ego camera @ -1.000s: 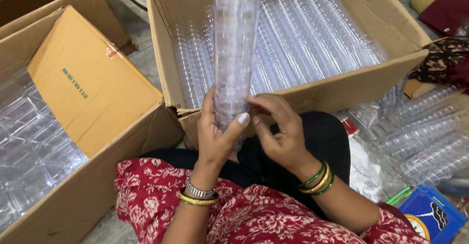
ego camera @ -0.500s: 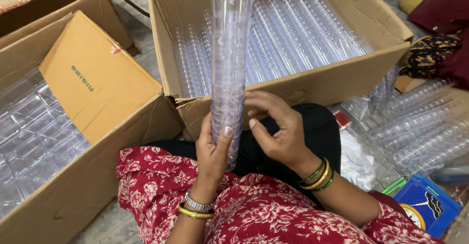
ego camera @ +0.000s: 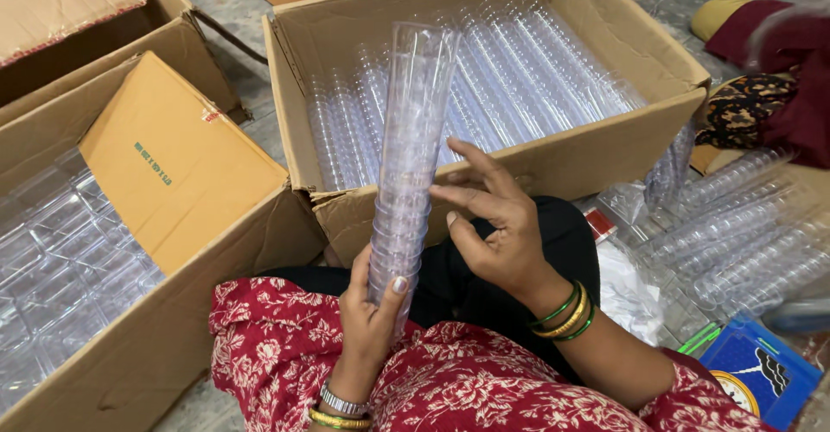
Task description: The person sits on the floor and stacks clear plastic cups into tall nested columns by hand, then places each completed stack into a large cardboard box alongside other stacks. The person repeats this cycle continuously, taking loose cups and building stacks for packing.
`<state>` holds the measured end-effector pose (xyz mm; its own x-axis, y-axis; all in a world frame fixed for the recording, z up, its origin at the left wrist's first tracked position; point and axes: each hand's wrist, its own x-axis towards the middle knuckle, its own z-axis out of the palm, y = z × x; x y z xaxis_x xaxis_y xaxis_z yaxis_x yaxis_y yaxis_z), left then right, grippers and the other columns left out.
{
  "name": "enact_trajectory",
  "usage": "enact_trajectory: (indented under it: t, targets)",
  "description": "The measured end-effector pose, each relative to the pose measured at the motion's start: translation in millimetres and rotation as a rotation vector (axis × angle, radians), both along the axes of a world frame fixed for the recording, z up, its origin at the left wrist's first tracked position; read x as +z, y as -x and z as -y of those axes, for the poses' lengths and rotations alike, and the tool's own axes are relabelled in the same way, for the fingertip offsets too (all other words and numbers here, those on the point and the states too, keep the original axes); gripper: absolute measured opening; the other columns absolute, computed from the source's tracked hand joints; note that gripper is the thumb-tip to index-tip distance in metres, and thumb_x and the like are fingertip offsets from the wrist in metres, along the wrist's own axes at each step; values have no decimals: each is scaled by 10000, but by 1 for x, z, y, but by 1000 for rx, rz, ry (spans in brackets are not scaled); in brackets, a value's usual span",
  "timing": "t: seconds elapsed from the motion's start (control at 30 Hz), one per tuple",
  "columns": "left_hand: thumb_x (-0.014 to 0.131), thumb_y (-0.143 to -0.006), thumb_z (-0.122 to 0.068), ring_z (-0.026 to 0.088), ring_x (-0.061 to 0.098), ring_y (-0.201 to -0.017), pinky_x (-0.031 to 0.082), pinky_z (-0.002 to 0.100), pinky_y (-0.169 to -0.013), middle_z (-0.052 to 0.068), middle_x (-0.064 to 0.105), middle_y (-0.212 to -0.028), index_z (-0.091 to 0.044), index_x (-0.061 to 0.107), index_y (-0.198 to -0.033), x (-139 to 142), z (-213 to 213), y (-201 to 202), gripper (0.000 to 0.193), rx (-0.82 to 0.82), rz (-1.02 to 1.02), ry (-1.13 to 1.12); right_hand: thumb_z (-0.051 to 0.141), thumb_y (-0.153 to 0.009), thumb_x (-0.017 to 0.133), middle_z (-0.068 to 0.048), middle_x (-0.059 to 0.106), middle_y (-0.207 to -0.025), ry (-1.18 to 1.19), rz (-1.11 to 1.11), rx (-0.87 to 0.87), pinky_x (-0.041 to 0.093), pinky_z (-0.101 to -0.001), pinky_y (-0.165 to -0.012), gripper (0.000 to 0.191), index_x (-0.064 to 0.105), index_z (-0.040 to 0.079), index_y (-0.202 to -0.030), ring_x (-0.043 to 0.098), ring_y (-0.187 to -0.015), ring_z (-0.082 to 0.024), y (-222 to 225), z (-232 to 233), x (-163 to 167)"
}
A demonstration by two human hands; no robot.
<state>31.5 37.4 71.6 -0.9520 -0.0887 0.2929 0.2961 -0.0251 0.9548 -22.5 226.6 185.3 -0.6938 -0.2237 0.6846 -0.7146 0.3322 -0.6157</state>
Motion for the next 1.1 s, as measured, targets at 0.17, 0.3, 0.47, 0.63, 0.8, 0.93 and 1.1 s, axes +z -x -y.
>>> enact_trajectory:
  t: [0.17, 0.3, 0.47, 0.63, 0.8, 0.93, 1.1]
  targets:
    - [645, -958, -234, 192, 712, -1078, 570, 327, -923, 153, 726, -1225, 41, 481, -1445, -9, 5, -3, 583, 16, 12, 31, -51, -838, 641, -163, 590, -1475, 5, 18, 35, 556, -331, -1032, 335, 759, 36, -1140, 669, -1182, -224, 3, 1, 2]
    - [661, -939, -211, 194, 725, -1037, 578, 329, -900, 154, 738, -1188, 37, 477, -1444, -12, 8, -4, 592, 29, 28, 60, -21, -853, 666, -115, 677, -1331, 130, 171, 10, 571, -282, -927, 460, 619, 42, -1306, 695, -1018, -140, 7, -1, 6]
    - [699, -899, -173, 207, 752, -1017, 593, 336, -880, 158, 753, -1161, 11, 495, -1434, -15, 14, -11, 601, 63, 21, 172, -12, -909, 674, -102, 702, -1129, 236, 287, 37, 568, -262, -901, 577, 537, 26, -1469, 680, -996, -108, 19, -5, 5]
    - [817, -793, -205, 259, 752, -1052, 589, 371, -879, 181, 732, -1202, -17, 533, -1405, -14, 23, -19, 700, 156, -41, 334, -61, -910, 685, -135, 673, -1318, 508, 372, 260, 557, -312, -991, 377, 607, -21, -1277, 649, -1104, -164, 28, -18, 6]
    - [910, -653, -296, 336, 727, -1016, 579, 425, -830, 203, 708, -1175, -34, 569, -1349, -11, 30, -21, 818, 328, -74, 591, -13, -826, 763, -157, 681, -1212, 664, 649, 506, 551, -316, -962, 612, 507, 57, -1377, 671, -1110, -202, 42, -33, 15]
    - [917, -623, -323, 372, 710, -955, 568, 454, -783, 219, 696, -1114, -19, 572, -1329, -12, 32, -21, 842, 409, -47, 651, 5, -794, 822, -144, 667, -1195, 429, 679, 434, 573, -358, -953, 649, 518, 1, -1368, 672, -1096, -210, 48, -33, 20]
    - [916, -616, -268, 318, 731, -896, 578, 421, -771, 187, 718, -1038, -14, 631, -1213, -16, 40, -20, 708, 452, 5, 609, 44, -829, 814, -178, 697, -1144, 485, 647, 466, 625, -399, -908, 672, 422, 38, -1375, 714, -1036, -250, 54, -34, 18]
